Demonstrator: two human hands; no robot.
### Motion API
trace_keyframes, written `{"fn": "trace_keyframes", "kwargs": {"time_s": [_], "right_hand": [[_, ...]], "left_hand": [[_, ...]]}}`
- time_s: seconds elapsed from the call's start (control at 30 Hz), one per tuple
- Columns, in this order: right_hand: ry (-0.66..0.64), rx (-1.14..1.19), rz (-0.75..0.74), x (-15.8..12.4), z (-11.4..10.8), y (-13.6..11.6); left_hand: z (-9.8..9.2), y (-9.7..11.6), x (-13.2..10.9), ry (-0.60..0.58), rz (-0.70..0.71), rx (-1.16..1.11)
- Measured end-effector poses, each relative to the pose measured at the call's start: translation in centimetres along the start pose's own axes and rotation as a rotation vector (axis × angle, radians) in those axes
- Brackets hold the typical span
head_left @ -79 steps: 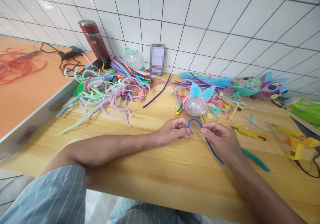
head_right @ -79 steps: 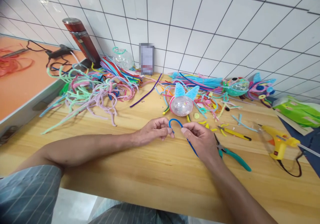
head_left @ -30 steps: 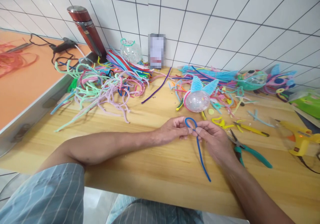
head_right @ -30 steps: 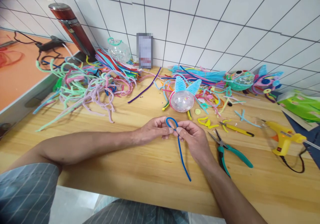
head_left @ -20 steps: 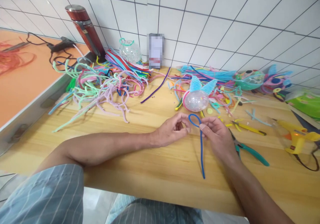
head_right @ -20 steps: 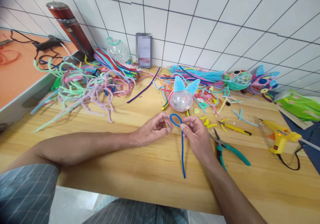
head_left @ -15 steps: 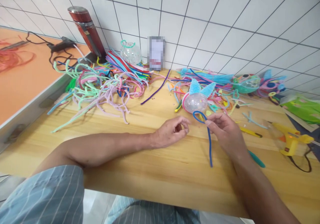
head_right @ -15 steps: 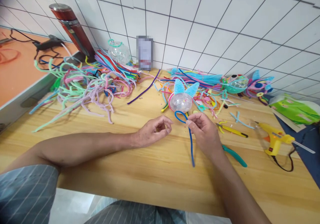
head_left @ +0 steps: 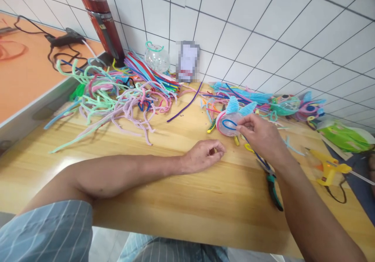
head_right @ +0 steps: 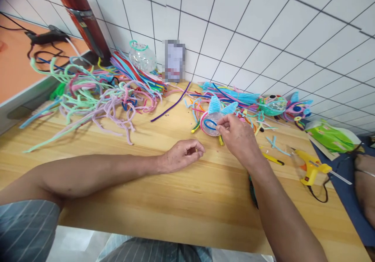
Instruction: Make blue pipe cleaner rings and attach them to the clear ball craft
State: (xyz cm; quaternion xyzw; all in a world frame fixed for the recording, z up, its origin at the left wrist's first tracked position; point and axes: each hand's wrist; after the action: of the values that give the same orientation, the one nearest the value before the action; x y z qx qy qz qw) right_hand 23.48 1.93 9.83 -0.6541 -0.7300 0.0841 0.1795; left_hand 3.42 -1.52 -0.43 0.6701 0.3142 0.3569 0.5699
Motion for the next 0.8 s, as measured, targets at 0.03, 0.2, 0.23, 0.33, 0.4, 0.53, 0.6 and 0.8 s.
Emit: {"fn": "trace_keyframes", "kwargs": {"time_s": [0.03,0.2,0.23,0.33,0.4,0.53,0.6,0.8], "right_hand": [[-0.002,-0.017,-0.001,0.1,0.0,-0.1],[-0.009,-0.086,0.000,0.0,0.0,-0.6],[-0.009,-0.100,0.004,0.0,0.0,-0.7],[0.003,-0.138,0.027,0.1,0.1,-1.1],[0.017,-0.139,0.033,0.1,0.2,-1.2],[0.017,0.026,0.002,-0.6,-0.1,-0.8],[-0.006,0.191,-0.008,-1.6,-0.2,-0.6],[-0.172,0.513,0.063,-5.6,0.7,0.2]], "left_hand": [[0.0,0.0,0.0,-0.002,0.002,-0.006],[0.1,-0.3,0.0,-0.003,-0.003,-0.002],[0.1,-0.3,0.0,0.002,-0.003,0.002],[0.2,-0.4,0.0,0.004,-0.002,0.010],[0.2,-0.4,0.0,-0.002,-0.007,0.014],[0.2,-0.4,0.1,-0.011,-0.028,0.003],[0.1,-0.2,0.0,0.002,-0.041,-0.033],[-0.3,1.0,-0.2,0.140,-0.033,-0.139]]}}
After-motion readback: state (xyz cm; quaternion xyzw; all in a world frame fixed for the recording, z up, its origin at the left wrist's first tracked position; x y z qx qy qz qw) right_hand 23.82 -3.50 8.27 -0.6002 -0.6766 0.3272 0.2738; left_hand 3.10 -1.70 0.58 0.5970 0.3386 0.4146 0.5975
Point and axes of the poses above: each hand's wrist, its own x-axis towards the middle knuckle, its own z-axis out of the palm, y = z × x, and after that the axes turned 4 degrees about -z, right-handed
